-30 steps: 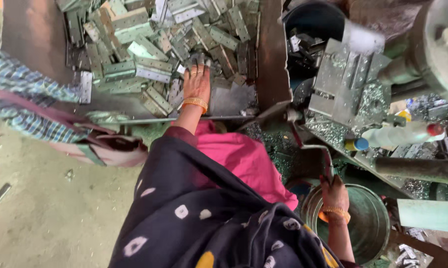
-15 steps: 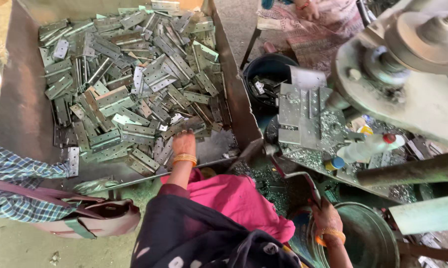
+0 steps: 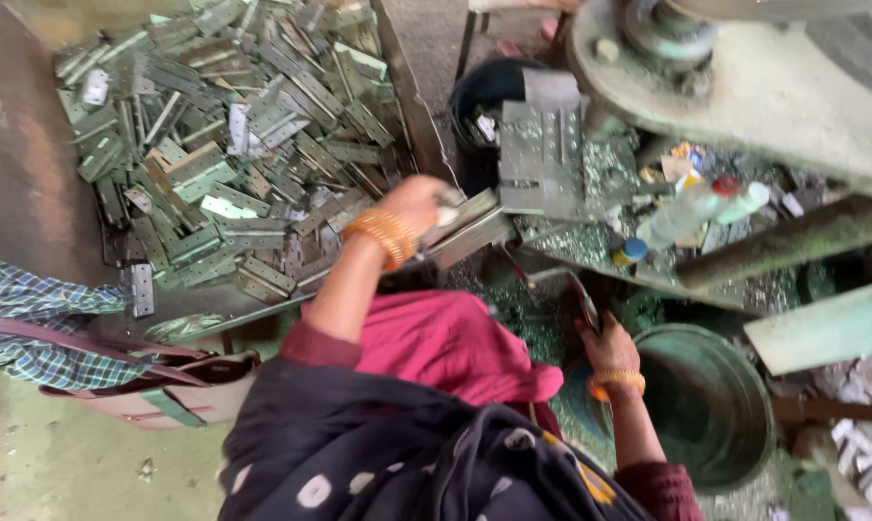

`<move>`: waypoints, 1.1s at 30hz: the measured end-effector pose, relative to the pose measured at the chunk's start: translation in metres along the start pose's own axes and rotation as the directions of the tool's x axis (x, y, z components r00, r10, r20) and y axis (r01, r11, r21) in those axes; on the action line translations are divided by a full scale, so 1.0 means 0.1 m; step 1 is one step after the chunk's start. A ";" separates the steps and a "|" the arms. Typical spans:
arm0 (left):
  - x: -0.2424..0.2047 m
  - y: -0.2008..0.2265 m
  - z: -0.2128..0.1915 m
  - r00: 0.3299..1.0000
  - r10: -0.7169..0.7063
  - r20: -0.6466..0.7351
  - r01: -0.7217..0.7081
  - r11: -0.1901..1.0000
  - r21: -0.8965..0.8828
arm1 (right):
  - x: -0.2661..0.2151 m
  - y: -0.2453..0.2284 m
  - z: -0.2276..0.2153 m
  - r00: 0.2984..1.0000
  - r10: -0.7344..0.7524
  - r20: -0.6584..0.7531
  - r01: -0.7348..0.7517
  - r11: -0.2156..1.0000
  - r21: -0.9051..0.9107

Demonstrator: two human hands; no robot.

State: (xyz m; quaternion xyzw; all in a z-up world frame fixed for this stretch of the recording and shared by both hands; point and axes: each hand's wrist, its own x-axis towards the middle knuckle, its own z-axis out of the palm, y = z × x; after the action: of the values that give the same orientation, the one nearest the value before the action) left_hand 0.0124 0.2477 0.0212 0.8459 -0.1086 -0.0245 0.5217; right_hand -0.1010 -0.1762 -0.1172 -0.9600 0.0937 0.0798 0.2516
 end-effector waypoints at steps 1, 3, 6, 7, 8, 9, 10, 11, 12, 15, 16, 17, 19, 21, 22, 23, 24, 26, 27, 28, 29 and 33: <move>0.13 0.17 0.24 0.999 0.044 0.026 -0.043 0.998 -0.046 | 0.00 -0.04 0.00 1.000 0.006 0.002 -0.006 1.000 0.003; 0.34 0.42 0.89 0.983 0.039 -0.179 -0.027 0.997 0.068 | -0.07 0.01 -0.02 0.999 0.043 0.021 -0.042 0.999 -0.012; 0.56 0.72 1.58 0.929 0.113 -0.352 0.007 0.946 0.324 | -0.05 0.00 -0.08 1.000 0.021 0.009 -0.021 1.000 0.017; 0.56 0.78 1.71 0.912 0.150 -0.382 0.022 0.911 0.413 | -0.10 -0.01 -0.07 1.000 -0.002 0.000 0.002 0.999 0.036; 0.52 0.82 1.81 0.917 0.173 -0.359 0.030 0.868 0.495 | -0.13 -0.03 -0.08 1.000 -0.007 0.001 0.007 0.999 0.035; 0.46 0.87 1.90 0.922 0.195 -0.335 0.036 0.818 0.574 | -0.18 -0.04 -0.09 1.000 -0.012 0.003 0.012 0.999 0.033; 0.41 0.90 1.94 0.925 0.214 -0.315 0.045 0.759 0.650 | -0.20 -0.08 -0.12 1.000 -0.024 0.006 0.024 0.999 0.033; 0.35 0.94 1.98 0.963 0.160 -0.217 0.050 0.684 0.727 | -0.20 -0.12 -0.18 1.000 -0.018 0.019 0.018 1.000 0.008; 0.31 0.97 2.00 0.988 0.092 -0.126 0.046 0.601 0.798 | -0.18 -0.19 -0.25 0.999 -0.016 0.034 0.017 1.000 -0.016; 0.38 1.01 2.00 0.998 0.005 -0.062 0.052 0.462 0.885 | -0.03 -0.43 -0.54 0.999 -0.042 0.028 0.044 0.996 -0.075; 0.42 1.00 2.03 0.998 -0.001 -0.064 0.058 0.440 0.896 | -0.02 -0.48 -0.63 0.999 -0.048 0.021 0.050 0.994 -0.095; 0.49 0.98 2.05 0.996 -0.003 -0.088 0.080 0.466 0.881 | -0.01 -0.52 -0.71 0.997 -0.070 0.038 0.074 0.992 -0.100; 0.68 0.93 2.05 0.990 0.004 -0.144 0.122 0.520 0.846 | -0.02 -0.58 -0.81 0.991 -0.121 0.059 0.127 0.985 -0.113; 0.87 0.87 2.02 0.972 0.084 -0.221 0.156 0.477 0.865 | -0.03 -0.64 -0.79 0.995 -0.097 0.016 0.098 0.989 -0.106; 0.91 0.84 2.01 0.960 0.120 -0.255 0.175 0.457 0.872 | -0.09 -0.64 -0.73 0.997 -0.082 0.000 0.081 0.991 -0.103; 0.94 0.80 2.02 0.966 0.092 -0.243 0.170 0.482 0.860 | -0.13 -0.63 -0.66 0.999 -0.040 0.005 0.040 0.992 -0.118; 0.93 0.75 2.04 0.973 0.063 -0.223 0.161 0.508 0.846 | -0.19 -0.61 -0.57 1.000 0.008 0.011 -0.007 0.991 -0.134; 0.88 0.68 2.08 0.981 0.046 -0.190 0.134 0.550 0.824 | -0.20 -0.53 -0.45 0.998 0.054 0.024 -0.050 0.989 -0.141; 0.84 0.66 2.09 0.982 0.050 -0.185 0.126 0.557 0.821 | -0.16 -0.49 -0.41 0.998 0.052 0.032 -0.047 0.990 -0.133; 0.80 0.65 2.15 0.981 0.070 -0.184 0.113 0.566 0.817 | -0.15 -0.39 -0.40 0.998 0.061 0.028 -0.057 0.990 -0.128; 0.76 0.64 2.20 0.972 0.107 -0.208 0.123 0.522 0.844 | -0.14 -0.30 -0.39 0.999 0.041 0.029 -0.037 0.993 -0.109; 0.81 0.66 2.07 0.945 0.174 -0.276 0.187 0.404 0.895 | 0.13 -0.18 -0.31 1.000 -0.006 0.024 0.008 0.997 -0.083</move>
State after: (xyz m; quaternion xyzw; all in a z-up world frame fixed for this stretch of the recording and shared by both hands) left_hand 0.0492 0.0206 -0.0080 0.9840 -0.0131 0.1771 -0.0152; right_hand -0.0807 -0.1787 -0.0847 -0.9689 0.0841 0.0942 0.2130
